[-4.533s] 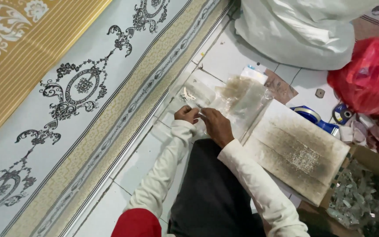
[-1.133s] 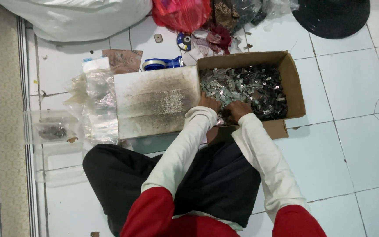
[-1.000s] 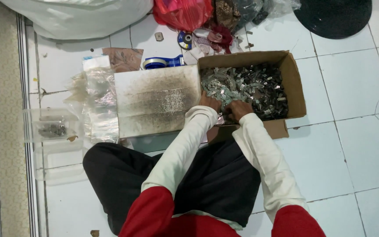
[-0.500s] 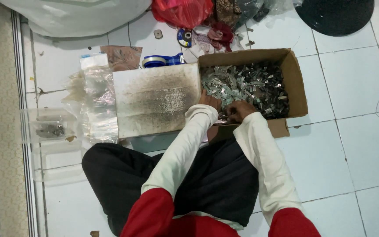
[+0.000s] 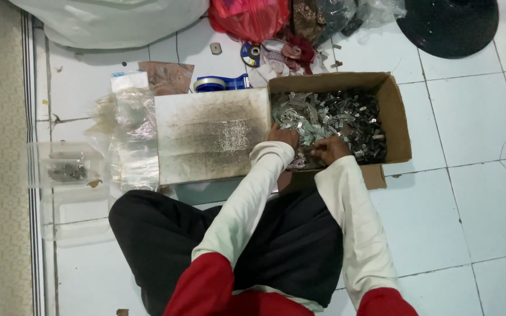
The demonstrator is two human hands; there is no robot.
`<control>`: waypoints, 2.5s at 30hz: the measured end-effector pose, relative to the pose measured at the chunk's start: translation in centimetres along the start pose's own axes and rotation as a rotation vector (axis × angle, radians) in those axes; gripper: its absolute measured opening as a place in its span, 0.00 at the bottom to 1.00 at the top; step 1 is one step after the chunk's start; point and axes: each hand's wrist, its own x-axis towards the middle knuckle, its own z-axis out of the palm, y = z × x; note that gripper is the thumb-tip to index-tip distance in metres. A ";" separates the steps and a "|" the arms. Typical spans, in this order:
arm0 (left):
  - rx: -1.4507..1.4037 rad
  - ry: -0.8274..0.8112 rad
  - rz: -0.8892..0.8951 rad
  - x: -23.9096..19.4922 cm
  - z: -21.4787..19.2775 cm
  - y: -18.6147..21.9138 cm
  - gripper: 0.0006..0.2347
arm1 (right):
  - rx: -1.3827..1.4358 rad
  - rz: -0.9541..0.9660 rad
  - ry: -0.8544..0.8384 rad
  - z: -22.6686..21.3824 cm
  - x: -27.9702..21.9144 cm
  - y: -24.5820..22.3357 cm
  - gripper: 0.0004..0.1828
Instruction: Sorting small metal components from a large box and placing them into individual plastic bags.
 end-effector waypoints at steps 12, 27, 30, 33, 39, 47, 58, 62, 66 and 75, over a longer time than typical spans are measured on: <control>-1.054 0.339 -0.043 0.8 0.2 -2.6 0.09 | 0.852 -0.054 0.195 0.1 -1.3 -6.2 0.16; -0.806 0.469 -0.709 -15.5 -3.0 -24.7 0.08 | 0.657 -0.151 0.054 15.2 2.6 -23.4 0.10; -0.806 0.515 -0.712 -15.3 -2.1 -27.7 0.10 | 0.605 -0.089 0.074 17.8 5.7 -24.5 0.10; -0.785 0.522 -0.718 -15.3 -2.6 -28.4 0.11 | 0.505 -0.100 0.130 17.5 5.2 -26.5 0.10; -0.364 0.856 -0.444 -14.9 -1.9 -25.1 0.06 | 0.352 -0.348 0.345 12.6 1.4 -23.6 0.06; -0.099 0.785 0.079 -6.5 0.5 -8.3 0.01 | -0.102 -0.187 0.303 0.3 -1.1 -8.7 0.08; 0.302 0.060 0.152 2.3 4.1 1.7 0.10 | -0.591 -0.028 0.075 2.1 0.5 -3.8 0.03; 0.281 0.052 0.132 0.3 1.2 2.3 0.08 | -0.683 -0.051 0.033 2.3 0.2 -4.2 0.03; 0.136 0.065 0.137 2.1 2.9 1.0 0.08 | -0.644 -0.030 0.003 1.3 -1.2 -6.3 0.05; -0.855 0.360 -0.175 0.3 -0.7 -0.8 0.04 | 0.261 0.026 0.301 -0.5 -1.0 -4.5 0.10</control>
